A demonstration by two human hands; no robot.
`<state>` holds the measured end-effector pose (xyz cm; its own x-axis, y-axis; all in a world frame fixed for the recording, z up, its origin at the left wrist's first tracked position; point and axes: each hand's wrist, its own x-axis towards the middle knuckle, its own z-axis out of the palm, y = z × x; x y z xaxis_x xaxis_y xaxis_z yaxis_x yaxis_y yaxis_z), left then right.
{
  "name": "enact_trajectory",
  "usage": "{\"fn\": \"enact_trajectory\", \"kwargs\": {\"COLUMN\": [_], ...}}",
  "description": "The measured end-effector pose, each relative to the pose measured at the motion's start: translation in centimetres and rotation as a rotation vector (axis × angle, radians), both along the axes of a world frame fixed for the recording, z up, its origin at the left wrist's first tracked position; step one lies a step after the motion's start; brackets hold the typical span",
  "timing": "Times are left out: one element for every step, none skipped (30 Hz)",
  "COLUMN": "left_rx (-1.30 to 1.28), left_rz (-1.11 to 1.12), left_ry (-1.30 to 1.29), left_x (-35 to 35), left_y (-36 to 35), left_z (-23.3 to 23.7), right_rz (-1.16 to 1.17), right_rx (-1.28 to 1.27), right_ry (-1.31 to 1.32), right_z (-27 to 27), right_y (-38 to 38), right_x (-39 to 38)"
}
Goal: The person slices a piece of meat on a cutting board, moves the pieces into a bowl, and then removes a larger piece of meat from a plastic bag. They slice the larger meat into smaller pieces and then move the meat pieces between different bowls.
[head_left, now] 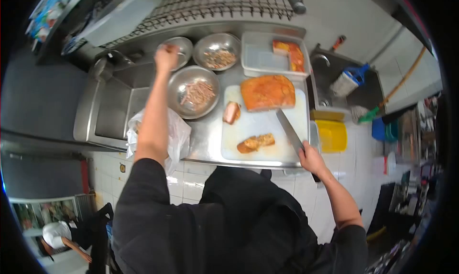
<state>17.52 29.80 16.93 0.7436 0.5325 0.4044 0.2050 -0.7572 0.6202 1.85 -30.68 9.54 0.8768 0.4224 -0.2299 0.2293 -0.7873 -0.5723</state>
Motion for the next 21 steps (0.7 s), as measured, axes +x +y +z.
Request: {"fn": "enact_trajectory", "kwargs": {"left_rx": [-0.017,0.029,0.074,0.049,0.03,-0.058,-0.256,-0.249,-0.173,-0.305,-0.101,-0.091,-0.08,-0.079,0.006,0.09,0.092,0.041,-0.009,-0.009,-0.009], "left_rz": [0.002,-0.045,-0.089,-0.175,-0.252,-0.365,-0.636,-0.726,-0.839,-0.959,-1.131,-1.133,-1.136,-1.145,-1.053,-0.958,-0.964,-0.906,-0.845,-0.848,-0.837], "left_ry": [0.089,0.101,0.096,0.088,0.074,0.153,0.127,0.236,0.451,0.702,0.524,0.495,0.468,0.474,0.445,0.415,0.418,0.371,0.323,0.324,0.32], "left_x": [0.5,0.9,1.8,0.9,-1.1,-2.6,-4.2,-7.0,-8.9,-10.4,-12.6,-14.5,-16.0,-17.2,-18.1,-18.6,-18.5,-18.5,-18.5,-18.4,-18.4], "left_y": [0.6,1.3,0.7,-2.5,-6.1,-9.2,-11.9,-16.2,-18.9,-20.9,-23.0,-24.9,-26.6,-27.9,-29.0,-29.7,-29.9,-30.2,-30.5,-30.5,-30.6], "left_z": [1.0,0.6,0.3,1.1,1.8,1.4,-0.4,-0.2,-1.7,-4.2,-6.9,-9.8,-11.7,-12.2,-12.5,-12.8,-13.5,-14.1,-14.6,-15.1,-15.1], "right_rz": [0.001,-0.004,-0.016,-0.021,-0.041,-0.099,-0.15,-0.15,-0.17,-0.192,-0.196,-0.165,-0.135,-0.163,-0.17,-0.162,-0.154,-0.135,-0.14,-0.089,-0.038], "right_rx": [0.004,0.004,0.009,0.019,0.003,0.025,0.052,0.049,0.065,0.082,0.081,-0.053,-0.185,-0.16,-0.158,-0.132,-0.107,-0.102,-0.101,-0.112,-0.123], "right_ry": [-0.004,-0.005,-0.033,-0.07,-0.065,-0.063,-0.065,-0.064,-0.064,-0.064,-0.063,0.0,0.066,0.077,0.079,0.07,0.06,0.065,0.067,0.069,0.073], "right_z": [0.5,0.9,0.9,0.7,0.8,1.0,1.1,0.4,-0.8,-1.7,-2.2,-2.5,-2.7,-2.8,-2.5,-1.9,-1.3,-0.8,-0.5,-0.3,-0.1], "right_y": [0.6,1.2,1.5,1.8,2.2,2.9,3.3,3.4,3.3,3.3,3.3,3.2,3.2,3.4,3.7,4.2,4.6,5.2,5.6,6.0,6.4], "right_x": [0.1,-0.1,-0.5,-0.9,-1.7,-2.7,-3.5,-4.2,-5.1,-5.5,-5.5,-5.6,-5.7,-5.8,-5.8,-5.9,-6.0,-5.9,-5.9,-5.9,-5.9]}}
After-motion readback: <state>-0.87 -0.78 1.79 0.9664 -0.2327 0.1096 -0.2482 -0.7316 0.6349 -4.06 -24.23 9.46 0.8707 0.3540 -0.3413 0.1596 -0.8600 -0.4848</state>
